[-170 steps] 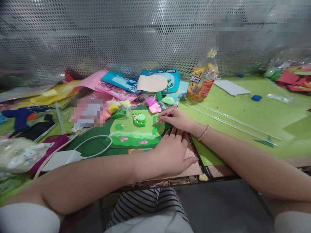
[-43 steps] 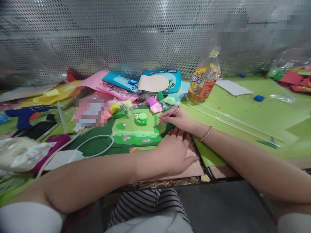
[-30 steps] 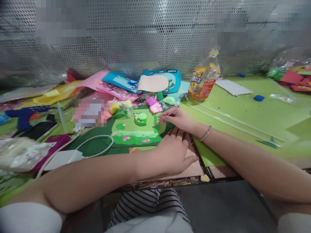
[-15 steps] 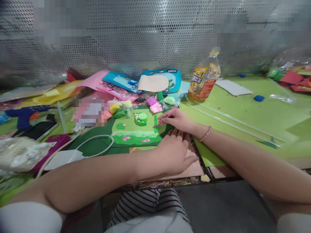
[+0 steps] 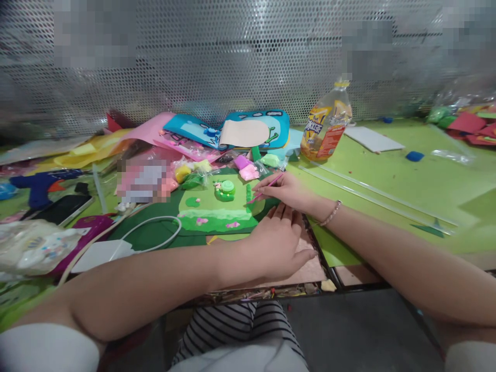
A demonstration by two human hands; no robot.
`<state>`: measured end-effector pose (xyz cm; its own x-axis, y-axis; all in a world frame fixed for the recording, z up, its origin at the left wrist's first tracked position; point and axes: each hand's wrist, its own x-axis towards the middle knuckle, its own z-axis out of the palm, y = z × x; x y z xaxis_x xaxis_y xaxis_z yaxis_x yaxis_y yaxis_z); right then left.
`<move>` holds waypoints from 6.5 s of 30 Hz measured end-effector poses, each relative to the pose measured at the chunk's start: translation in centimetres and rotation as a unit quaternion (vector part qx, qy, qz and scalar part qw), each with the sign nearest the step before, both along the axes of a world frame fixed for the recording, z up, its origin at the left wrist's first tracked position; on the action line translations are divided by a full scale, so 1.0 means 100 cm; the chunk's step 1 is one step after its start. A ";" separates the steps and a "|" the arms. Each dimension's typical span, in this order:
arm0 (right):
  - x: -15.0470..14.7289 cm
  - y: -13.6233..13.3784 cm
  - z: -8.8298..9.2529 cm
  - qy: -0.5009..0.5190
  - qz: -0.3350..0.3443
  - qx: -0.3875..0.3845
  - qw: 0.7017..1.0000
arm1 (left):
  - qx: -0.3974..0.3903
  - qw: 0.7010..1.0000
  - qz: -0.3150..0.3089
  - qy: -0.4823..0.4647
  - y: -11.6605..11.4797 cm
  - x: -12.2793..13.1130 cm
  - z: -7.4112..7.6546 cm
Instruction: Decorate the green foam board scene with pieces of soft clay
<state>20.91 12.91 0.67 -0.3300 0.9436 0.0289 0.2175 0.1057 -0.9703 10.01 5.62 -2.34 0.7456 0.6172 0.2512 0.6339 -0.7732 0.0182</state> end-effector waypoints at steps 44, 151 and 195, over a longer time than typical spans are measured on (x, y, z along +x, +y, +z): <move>-0.002 -0.002 -0.001 -0.035 0.034 0.034 0.998 | 0.006 1.000 -0.005 0.011 -0.001 -0.001 0.006; 0.012 0.015 -0.013 0.049 -0.135 0.114 0.983 | 0.002 1.000 0.014 0.024 -0.004 -0.001 0.009; 0.017 0.002 -0.011 -0.292 -0.004 0.378 0.879 | 0.047 0.999 -0.021 0.006 -0.002 -0.002 0.010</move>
